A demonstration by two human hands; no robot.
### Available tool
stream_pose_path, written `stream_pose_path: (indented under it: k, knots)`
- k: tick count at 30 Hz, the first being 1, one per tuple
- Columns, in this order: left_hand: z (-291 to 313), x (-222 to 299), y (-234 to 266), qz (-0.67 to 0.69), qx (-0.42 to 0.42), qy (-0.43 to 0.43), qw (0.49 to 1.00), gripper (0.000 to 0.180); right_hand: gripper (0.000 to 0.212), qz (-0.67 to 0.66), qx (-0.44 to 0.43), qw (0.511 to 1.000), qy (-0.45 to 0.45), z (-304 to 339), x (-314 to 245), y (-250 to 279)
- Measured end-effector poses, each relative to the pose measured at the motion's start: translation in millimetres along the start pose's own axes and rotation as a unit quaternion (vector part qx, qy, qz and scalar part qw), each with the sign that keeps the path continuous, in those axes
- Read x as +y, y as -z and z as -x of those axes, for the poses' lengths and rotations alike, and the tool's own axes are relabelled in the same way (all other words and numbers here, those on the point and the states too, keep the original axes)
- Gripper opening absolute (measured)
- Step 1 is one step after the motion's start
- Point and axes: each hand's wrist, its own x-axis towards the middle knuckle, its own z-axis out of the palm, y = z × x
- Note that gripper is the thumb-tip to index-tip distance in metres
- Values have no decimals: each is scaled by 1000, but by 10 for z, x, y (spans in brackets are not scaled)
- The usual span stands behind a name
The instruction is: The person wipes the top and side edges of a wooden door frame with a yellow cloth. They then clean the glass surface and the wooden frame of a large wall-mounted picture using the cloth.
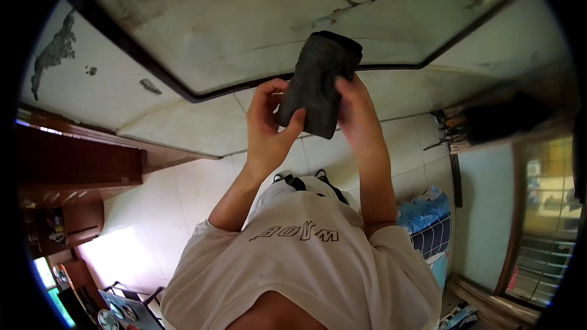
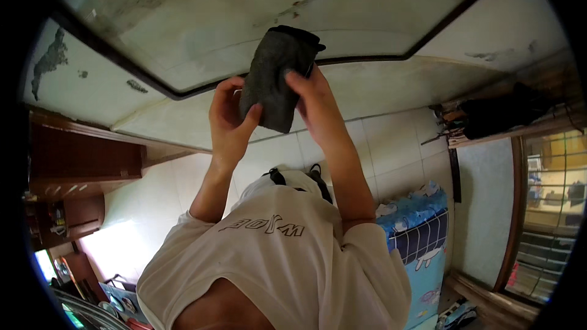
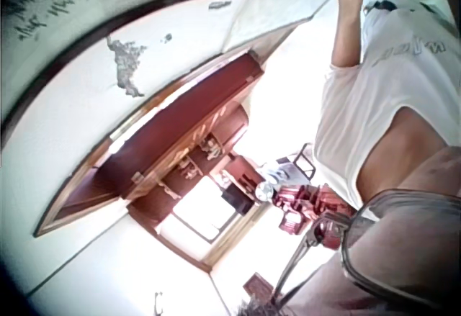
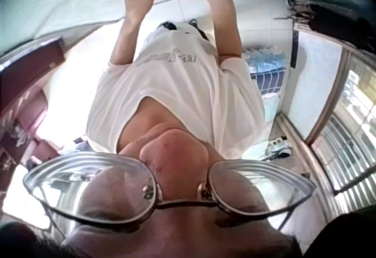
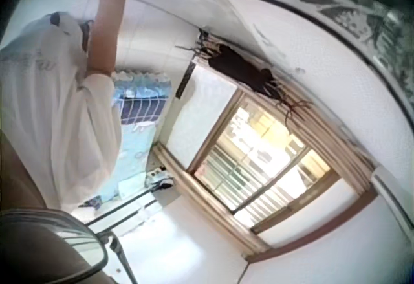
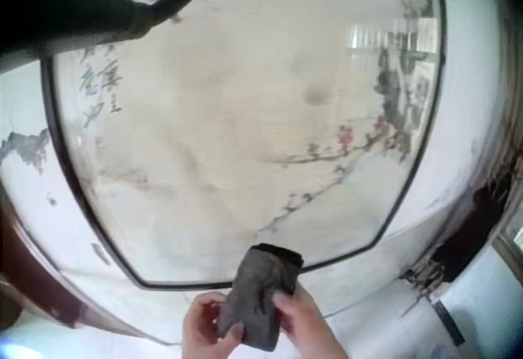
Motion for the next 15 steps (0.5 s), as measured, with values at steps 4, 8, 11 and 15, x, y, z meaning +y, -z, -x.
stream_pose_path:
  k: [4,8,11,15]
  knots:
    - [-91,60,-177,-48,-46,-3,998,46,58,-1,69,988,138,53,-207,44]
    - [-175,125,-206,-95,-83,-69,990,36,55,182,165,898,365,-268,-919,630]
    - [-236,131,-262,-88,-105,-89,987,26,58,381,280,745,470,-603,-1388,1137]
    - [-199,90,-301,-110,-28,-94,989,24,55,374,321,612,618,-813,-1741,991]
